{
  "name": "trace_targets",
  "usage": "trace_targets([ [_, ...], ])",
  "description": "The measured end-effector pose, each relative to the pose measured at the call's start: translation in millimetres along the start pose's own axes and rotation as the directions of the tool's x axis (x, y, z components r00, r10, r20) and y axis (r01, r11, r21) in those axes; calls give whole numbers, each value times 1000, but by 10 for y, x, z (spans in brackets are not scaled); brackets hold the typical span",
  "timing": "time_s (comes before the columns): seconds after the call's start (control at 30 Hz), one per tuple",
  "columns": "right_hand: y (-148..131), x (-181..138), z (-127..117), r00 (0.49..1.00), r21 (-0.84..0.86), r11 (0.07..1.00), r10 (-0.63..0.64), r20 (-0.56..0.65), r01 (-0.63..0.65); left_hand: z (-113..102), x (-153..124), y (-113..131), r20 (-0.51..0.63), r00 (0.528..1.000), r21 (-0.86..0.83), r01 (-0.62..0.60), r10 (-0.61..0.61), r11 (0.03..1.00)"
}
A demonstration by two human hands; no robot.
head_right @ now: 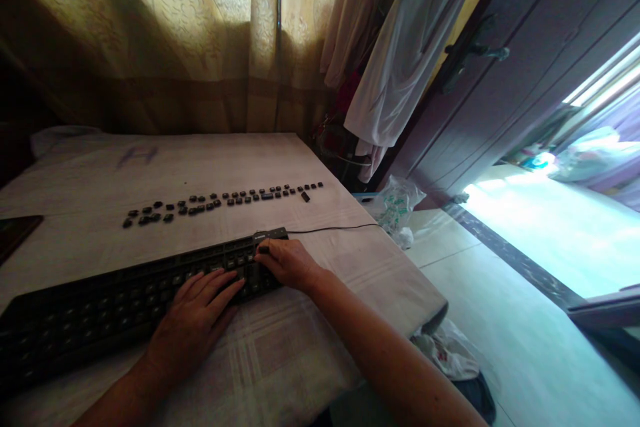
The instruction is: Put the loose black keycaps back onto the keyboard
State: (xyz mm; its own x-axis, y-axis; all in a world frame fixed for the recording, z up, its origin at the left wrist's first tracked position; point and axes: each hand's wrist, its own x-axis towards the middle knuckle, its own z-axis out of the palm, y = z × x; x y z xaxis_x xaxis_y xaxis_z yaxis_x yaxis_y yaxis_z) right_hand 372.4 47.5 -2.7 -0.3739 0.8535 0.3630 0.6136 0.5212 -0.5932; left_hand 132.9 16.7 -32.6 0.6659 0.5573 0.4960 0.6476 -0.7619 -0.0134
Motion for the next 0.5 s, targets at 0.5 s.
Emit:
trace_targets([
  [0.5,126,-356,-134,927,334,926,272,-259,-178,-8,1,6,-18,1000,6,-4,4,1000],
])
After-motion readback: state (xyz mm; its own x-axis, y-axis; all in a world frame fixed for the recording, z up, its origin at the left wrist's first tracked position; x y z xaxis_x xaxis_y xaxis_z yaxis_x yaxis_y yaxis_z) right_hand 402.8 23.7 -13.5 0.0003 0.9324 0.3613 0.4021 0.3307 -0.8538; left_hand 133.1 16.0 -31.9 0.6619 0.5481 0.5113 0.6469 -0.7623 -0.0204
